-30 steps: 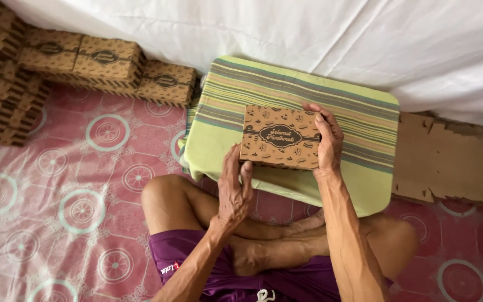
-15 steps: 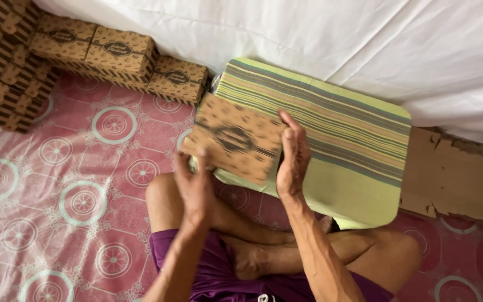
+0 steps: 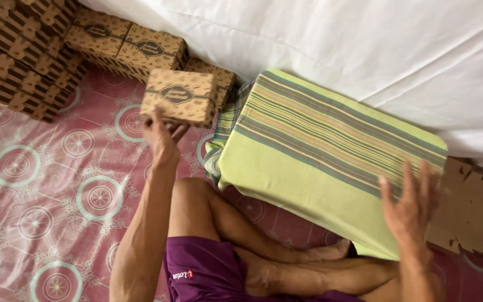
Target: A person sitting on the floor folds flat cardboard sheets into finished boxes.
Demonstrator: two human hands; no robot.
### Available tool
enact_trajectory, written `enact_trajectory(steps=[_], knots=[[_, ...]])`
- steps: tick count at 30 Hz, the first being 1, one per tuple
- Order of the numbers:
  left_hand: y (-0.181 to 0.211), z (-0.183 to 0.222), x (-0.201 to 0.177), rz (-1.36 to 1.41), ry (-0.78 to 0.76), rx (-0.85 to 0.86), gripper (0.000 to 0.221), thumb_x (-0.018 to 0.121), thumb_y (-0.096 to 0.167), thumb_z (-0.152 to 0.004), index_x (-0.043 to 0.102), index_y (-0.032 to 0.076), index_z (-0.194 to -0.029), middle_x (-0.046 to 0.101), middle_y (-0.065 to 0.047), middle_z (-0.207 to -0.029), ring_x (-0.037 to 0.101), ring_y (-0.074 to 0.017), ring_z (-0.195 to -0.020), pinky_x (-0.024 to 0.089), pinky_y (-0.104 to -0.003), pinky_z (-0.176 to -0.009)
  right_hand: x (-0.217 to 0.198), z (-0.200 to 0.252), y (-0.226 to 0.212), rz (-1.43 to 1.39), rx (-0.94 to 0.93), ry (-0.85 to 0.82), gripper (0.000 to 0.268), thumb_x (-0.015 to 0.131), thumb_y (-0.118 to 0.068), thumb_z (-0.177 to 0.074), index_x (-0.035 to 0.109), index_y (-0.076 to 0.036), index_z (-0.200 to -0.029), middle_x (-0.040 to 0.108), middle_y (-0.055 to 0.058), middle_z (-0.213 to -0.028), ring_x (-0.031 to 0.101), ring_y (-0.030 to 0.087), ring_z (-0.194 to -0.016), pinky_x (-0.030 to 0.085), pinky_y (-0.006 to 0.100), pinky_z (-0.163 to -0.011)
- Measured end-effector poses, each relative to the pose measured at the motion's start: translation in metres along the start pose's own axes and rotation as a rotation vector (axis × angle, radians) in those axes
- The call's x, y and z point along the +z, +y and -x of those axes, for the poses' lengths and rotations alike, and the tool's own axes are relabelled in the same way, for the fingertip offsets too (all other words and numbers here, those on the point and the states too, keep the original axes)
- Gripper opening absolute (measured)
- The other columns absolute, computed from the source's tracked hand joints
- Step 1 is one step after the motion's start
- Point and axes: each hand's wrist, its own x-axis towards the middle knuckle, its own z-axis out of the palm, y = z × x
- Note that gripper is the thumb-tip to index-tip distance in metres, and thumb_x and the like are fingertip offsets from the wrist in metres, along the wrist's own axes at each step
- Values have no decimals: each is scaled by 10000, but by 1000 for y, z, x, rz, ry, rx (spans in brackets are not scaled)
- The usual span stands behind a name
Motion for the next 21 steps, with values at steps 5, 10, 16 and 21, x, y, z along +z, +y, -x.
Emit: enact_trajectory(steps=[5,10,16,21], knots=[[-34,-43,23,-271,-33,55,615,657,347,-923,372,25,-1363,545,-189,-1225,676,-326,-1050,694,-411,-839,8,4,25,54,-8,-9,800,345,-591,-1006,380,-54,-1598,191,274,-1694,170,535,-1518,133,684,-1187],[-64,-91,41,-588,39,149,701,618,528,-868,411,48,-1335,489,-141,-1213,520,-270,-1125,455,-442,-951,8,6,19,97,-63,68,783,426,-453,-1014,289,14,-1627,288,355,-1631,257,596,-1465,285,695,-1120],[-93,-144,45,-773,106,110,983,580,675,-850,284,-29,-1469,449,-224,-1385,453,-377,-1331,393,-543,-1121,8,2,18,70,20,17,810,386,-529,-996,321,-18,-1621,253,322,-1658,238,556,-1487,264,699,-1134],[-108,-156,49,-892,221,150,790,410,625,-937,268,72,-1484,538,-118,-998,575,-213,-757,530,-399,-622,4,4,10,29,-16,60,801,392,-487,-1014,306,32,-1618,296,376,-1625,246,575,-1478,248,683,-1164]])
